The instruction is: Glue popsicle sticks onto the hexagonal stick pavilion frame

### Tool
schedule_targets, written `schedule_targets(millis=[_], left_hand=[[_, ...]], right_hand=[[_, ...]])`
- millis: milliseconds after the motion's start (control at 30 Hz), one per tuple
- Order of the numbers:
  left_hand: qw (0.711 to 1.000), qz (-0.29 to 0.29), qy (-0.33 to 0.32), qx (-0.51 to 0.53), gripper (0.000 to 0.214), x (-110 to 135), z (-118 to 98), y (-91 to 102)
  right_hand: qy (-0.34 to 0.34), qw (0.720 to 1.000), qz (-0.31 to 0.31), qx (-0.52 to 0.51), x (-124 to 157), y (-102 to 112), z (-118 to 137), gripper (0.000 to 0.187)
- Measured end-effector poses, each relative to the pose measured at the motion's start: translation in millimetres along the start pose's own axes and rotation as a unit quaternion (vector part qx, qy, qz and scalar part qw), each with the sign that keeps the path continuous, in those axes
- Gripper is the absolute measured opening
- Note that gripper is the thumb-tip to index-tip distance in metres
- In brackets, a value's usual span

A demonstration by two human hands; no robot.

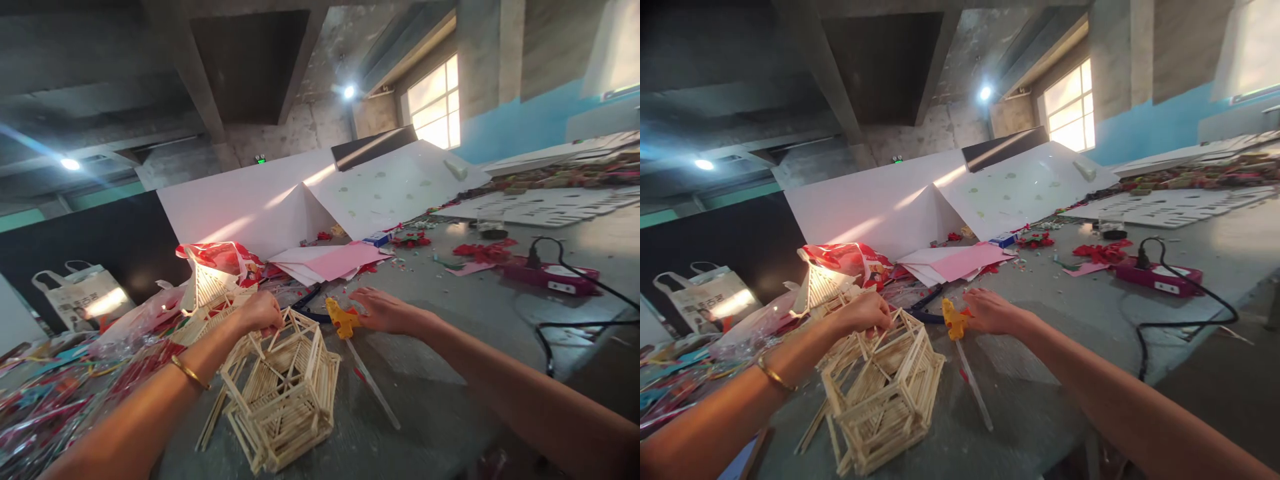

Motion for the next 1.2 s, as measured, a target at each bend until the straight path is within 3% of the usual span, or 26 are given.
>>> schedule_targets(millis=[133, 300, 400, 533, 633, 700, 833, 933, 1033, 1200], left_hand=[[1.0, 0.004, -0.003, 0.002, 0.014, -0.4, 0.4, -0.8], [1.0, -0.002, -0.005, 0.003, 0.015, -0.8, 2.3, -1.8], [1.0, -0.001, -0.011, 0.011, 0.016, -0.9, 4.4, -1.5], [1.0, -0.013, -0.014, 0.019, 0.019, 5.7, 6.6, 9.8], [0.999, -0.026, -0.016, 0.023, 0.02, 15.8, 6.9, 24.5], [0.999, -0.037, -0.02, 0.034, 0.02, 22.4, 7.0, 34.4], [0.994, -0.076, -0.013, 0.078, 0.022, 31.7, 9.7, 49.8], [0.992, -0.085, -0.009, 0.098, 0.023, 34.0, 7.0, 50.0], [0.991, -0.085, -0.025, 0.103, 0.022, 31.3, -2.5, 44.3], [0.987, -0.084, -0.059, 0.122, 0.024, 17.0, -21.2, 28.6]], right_hand=[[0.022, 0.991, 0.115, 0.066, -8.4, -26.6, -6.1, 0.02], [0.041, 0.983, 0.154, 0.093, -14.1, -46.1, -8.9, 0.019], [0.067, 0.985, 0.135, 0.083, -11.6, -46.1, -1.6, 0.018], [0.085, 0.994, 0.067, 0.026, -8.9, -26.0, 4.5, 0.024], [0.054, 0.998, 0.018, 0.006, -11.5, -3.2, -6.6, 0.029], [0.016, 0.997, -0.048, -0.063, -14.2, 16.9, -20.5, 0.025], [-0.041, 0.964, -0.154, -0.215, -14.5, 41.8, -46.3, 0.026], [-0.073, 0.944, -0.159, -0.279, -13.3, 41.5, -52.5, 0.044], [-0.09, 0.92, -0.133, -0.358, -12.2, 33.7, -49.2, 0.05], [-0.031, 0.915, -0.106, -0.387, -8.1, 27.1, -28.4, 0.049]])
Point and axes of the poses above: each hand's wrist, its own x-axis away from the middle knuckle, its own y-axis out of the back of the hand, z = x × y, the point moved 8 cm from there along -x, towards the middle knuckle, and after that the axes turned 7 degrees about -x, right-handed, at the moved point
